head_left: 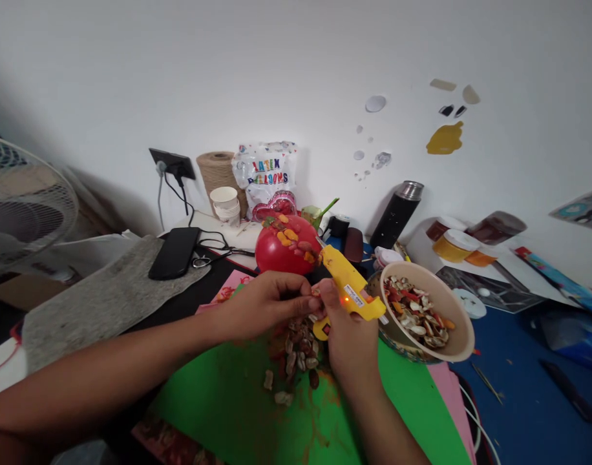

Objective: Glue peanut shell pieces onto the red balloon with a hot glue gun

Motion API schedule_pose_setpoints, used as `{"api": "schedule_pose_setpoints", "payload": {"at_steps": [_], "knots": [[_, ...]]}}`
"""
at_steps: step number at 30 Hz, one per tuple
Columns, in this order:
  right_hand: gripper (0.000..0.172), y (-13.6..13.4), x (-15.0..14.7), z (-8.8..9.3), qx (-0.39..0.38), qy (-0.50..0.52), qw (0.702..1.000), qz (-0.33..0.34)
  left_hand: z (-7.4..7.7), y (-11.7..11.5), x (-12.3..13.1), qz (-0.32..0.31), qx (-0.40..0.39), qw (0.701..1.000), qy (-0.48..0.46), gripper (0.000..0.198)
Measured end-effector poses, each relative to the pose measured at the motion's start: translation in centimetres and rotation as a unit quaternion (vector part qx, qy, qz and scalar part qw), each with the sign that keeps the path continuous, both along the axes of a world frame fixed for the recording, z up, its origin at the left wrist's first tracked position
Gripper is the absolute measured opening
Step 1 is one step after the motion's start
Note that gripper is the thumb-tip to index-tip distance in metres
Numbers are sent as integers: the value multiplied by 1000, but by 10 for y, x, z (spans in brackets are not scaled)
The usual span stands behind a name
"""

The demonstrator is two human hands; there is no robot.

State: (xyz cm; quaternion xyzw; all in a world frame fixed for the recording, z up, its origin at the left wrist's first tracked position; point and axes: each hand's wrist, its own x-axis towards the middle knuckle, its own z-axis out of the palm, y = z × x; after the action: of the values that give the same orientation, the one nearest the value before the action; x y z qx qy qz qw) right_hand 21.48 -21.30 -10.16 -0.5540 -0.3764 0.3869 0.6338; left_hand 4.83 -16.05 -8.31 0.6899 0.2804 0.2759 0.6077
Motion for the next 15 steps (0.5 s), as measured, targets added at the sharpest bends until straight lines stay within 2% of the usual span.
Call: {"api": "schedule_pose_setpoints", "payload": {"at_steps": [4, 10, 13, 15], "knots": [[55, 2, 3, -3, 8, 27, 999, -22, 14, 3, -9, 24, 13, 999, -20, 43], [52, 11, 9, -10, 55, 116, 991, -34, 32, 16, -28, 148, 72, 980, -109, 45], [52, 15, 12, -6, 62, 139, 987, -49, 47, 21, -43, 230, 130, 943, -202, 42], [54, 17, 13, -3, 63, 148, 985, -62, 61, 24, -61, 306, 190, 888, -285, 43]]}}
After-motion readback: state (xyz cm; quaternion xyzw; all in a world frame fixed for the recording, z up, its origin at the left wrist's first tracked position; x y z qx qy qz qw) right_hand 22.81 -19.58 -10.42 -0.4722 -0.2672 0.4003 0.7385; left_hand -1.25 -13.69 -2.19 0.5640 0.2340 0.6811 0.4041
